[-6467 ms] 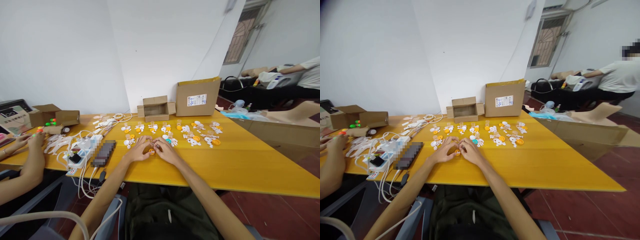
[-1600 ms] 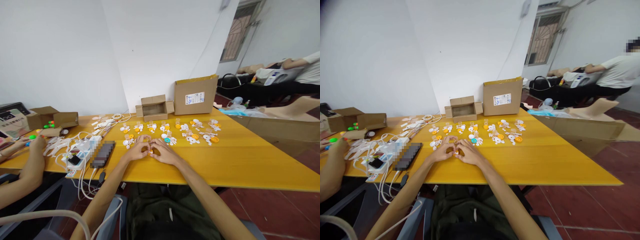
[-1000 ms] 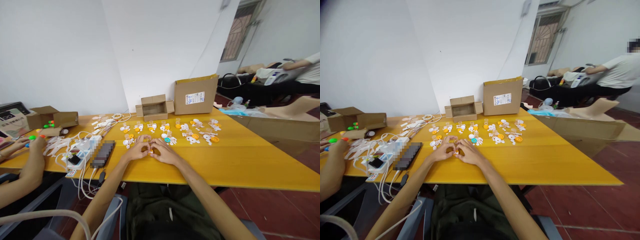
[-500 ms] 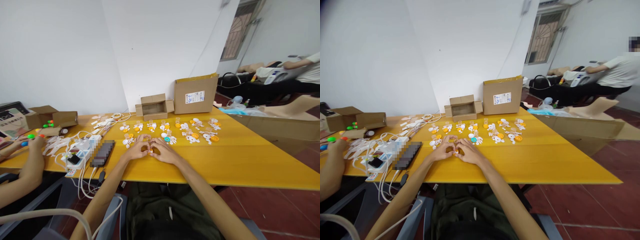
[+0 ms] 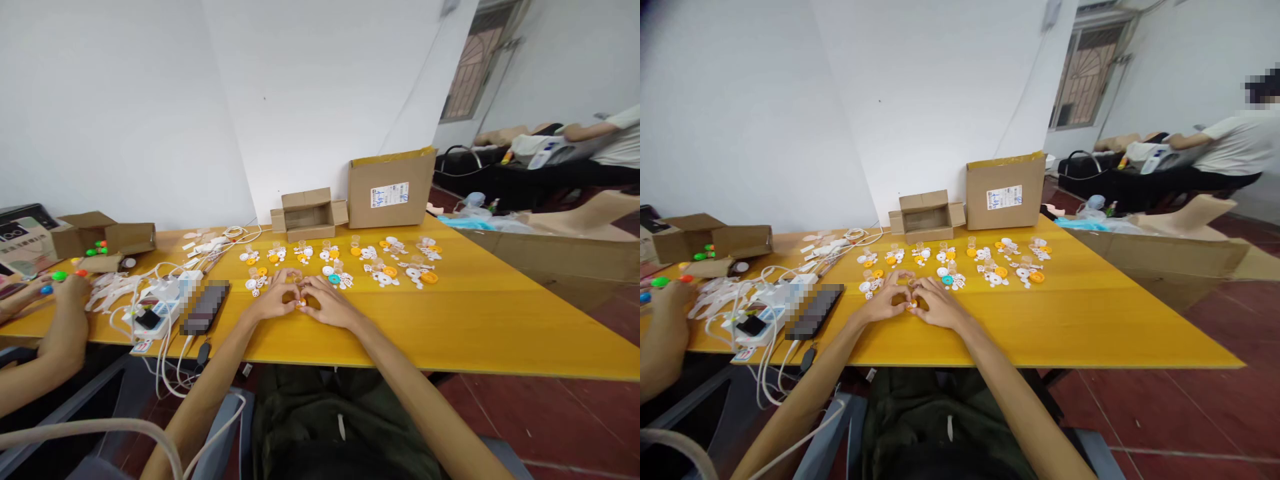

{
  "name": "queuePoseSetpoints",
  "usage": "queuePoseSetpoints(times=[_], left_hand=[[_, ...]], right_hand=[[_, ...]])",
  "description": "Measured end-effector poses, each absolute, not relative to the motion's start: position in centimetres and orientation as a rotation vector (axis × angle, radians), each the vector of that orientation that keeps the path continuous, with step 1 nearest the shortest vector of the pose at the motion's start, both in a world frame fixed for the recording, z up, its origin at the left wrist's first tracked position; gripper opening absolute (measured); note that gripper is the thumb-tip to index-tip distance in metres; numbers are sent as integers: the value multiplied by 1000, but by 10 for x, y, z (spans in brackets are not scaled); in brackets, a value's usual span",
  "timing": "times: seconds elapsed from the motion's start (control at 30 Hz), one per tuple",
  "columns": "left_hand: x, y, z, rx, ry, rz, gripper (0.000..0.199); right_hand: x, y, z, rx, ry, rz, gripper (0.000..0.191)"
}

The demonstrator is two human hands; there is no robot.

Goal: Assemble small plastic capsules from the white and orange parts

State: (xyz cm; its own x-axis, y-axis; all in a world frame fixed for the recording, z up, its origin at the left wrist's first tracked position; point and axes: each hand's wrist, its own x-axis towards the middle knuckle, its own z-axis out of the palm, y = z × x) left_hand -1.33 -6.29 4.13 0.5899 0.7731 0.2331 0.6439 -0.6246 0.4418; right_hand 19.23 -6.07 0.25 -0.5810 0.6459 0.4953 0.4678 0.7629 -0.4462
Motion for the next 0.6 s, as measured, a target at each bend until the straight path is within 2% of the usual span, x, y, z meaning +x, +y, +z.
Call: queuePoseSetpoints(times=[0.6], left_hand=[[-15, -62, 39, 2537, 1142, 617, 5]], right_hand=[[191, -61, 3, -855, -2290, 365, 11]])
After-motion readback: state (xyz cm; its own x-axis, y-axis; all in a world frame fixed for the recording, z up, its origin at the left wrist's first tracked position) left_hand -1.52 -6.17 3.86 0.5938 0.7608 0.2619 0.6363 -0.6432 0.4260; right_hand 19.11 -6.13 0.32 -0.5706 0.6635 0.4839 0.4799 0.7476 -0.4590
